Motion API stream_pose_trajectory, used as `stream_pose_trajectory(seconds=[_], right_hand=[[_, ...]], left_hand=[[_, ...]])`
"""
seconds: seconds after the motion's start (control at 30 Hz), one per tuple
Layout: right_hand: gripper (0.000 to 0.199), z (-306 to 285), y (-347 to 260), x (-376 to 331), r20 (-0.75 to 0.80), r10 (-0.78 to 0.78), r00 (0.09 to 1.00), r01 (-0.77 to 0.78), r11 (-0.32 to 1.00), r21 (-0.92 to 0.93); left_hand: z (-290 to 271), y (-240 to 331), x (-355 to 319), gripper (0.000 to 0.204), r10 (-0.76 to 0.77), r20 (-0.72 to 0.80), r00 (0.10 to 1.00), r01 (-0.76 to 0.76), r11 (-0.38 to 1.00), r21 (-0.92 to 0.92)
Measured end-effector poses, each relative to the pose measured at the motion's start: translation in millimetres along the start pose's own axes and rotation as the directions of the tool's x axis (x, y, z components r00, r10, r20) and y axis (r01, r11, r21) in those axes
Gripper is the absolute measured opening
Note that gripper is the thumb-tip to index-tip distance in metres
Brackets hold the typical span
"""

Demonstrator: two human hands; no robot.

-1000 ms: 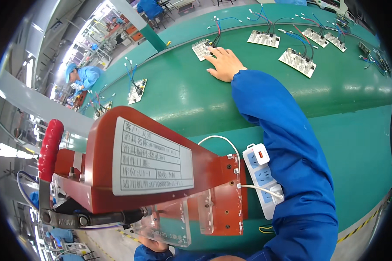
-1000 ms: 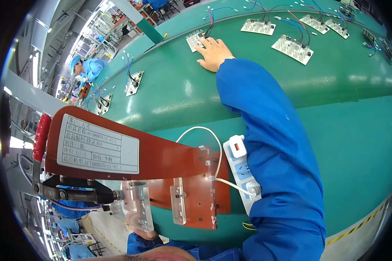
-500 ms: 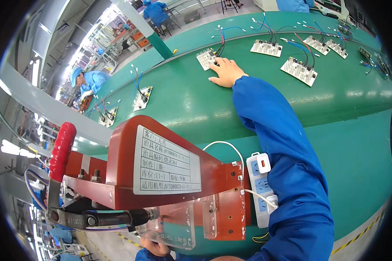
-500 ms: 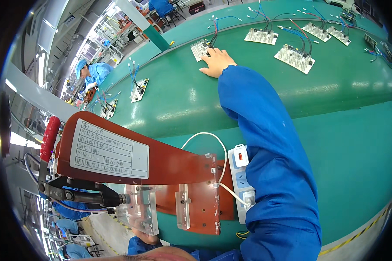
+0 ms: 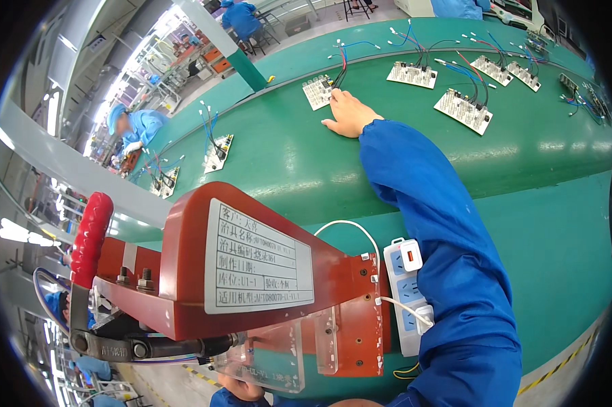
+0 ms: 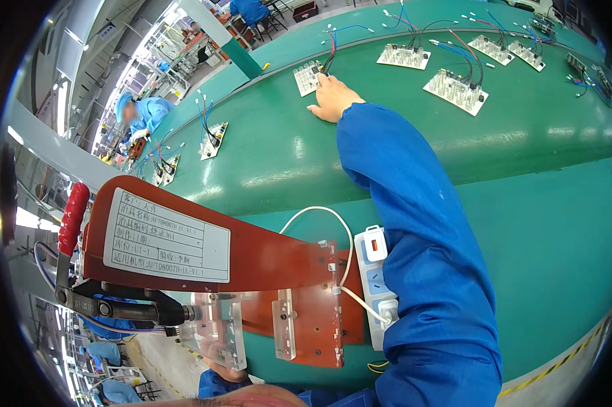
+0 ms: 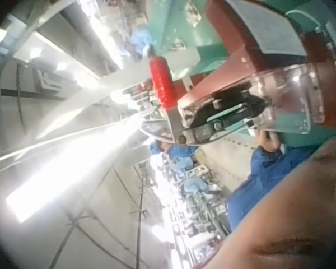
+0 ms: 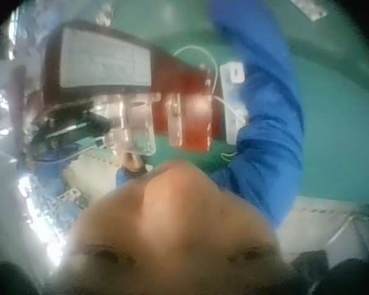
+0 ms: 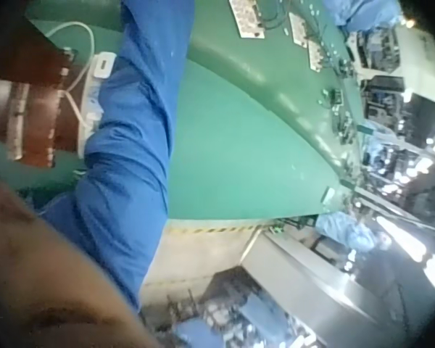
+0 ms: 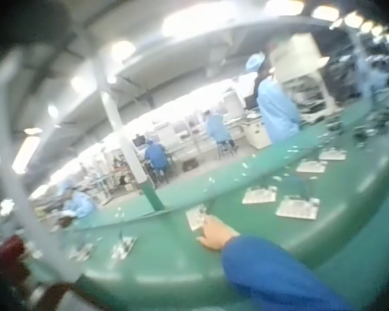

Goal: Testing printed circuit boards using a specialized test fixture and marking them with stickers.

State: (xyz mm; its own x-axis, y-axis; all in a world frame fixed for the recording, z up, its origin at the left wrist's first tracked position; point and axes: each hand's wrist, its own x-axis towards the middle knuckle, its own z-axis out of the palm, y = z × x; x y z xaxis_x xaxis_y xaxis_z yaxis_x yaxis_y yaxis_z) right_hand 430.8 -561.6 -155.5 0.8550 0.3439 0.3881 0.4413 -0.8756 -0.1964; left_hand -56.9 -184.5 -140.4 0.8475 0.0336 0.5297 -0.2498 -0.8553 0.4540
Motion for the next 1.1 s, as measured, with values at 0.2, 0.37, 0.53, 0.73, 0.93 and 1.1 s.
stream_pose_trajectory(seconds=[0.2,0.37,0.53,0.73,0.93,1.1], right_hand=[[0.040,1,2,-3,-0.124,-0.164,0.979,0.160,0.986,-0.044],[0.019,-11,-16,-4,-0.214,-0.345,0.914,0.336,0.939,-0.075],[0.041,-3,-1,-12,-0.445,-0.277,0.852,0.189,0.954,-0.231],[0.015,-18,-12,-28,-0.151,-0.196,0.969,0.112,0.890,-0.442],[0.006,-64,-14,-72,-0.317,-0.363,0.876,0.249,0.904,-0.347],[0.019,-159,-51,-163,-0.668,-0.384,0.638,0.083,0.896,-0.436]], left_hand=[[3,1,-1,0.043,0.004,0.008,1.000,-0.004,1.000,-0.015],[3,4,-1,0.040,-0.004,0.006,1.000,0.005,0.999,-0.045],[0,0,-3,0.026,0.046,0.003,0.999,-0.046,0.999,-0.023],[-4,0,-12,0.015,-0.061,0.014,0.998,0.061,0.997,-0.056],[-3,-5,-7,0.016,0.045,-0.022,0.999,-0.046,0.995,-0.084],[-5,-4,-5,0.016,0.047,-0.072,0.996,-0.055,0.991,-0.120]])
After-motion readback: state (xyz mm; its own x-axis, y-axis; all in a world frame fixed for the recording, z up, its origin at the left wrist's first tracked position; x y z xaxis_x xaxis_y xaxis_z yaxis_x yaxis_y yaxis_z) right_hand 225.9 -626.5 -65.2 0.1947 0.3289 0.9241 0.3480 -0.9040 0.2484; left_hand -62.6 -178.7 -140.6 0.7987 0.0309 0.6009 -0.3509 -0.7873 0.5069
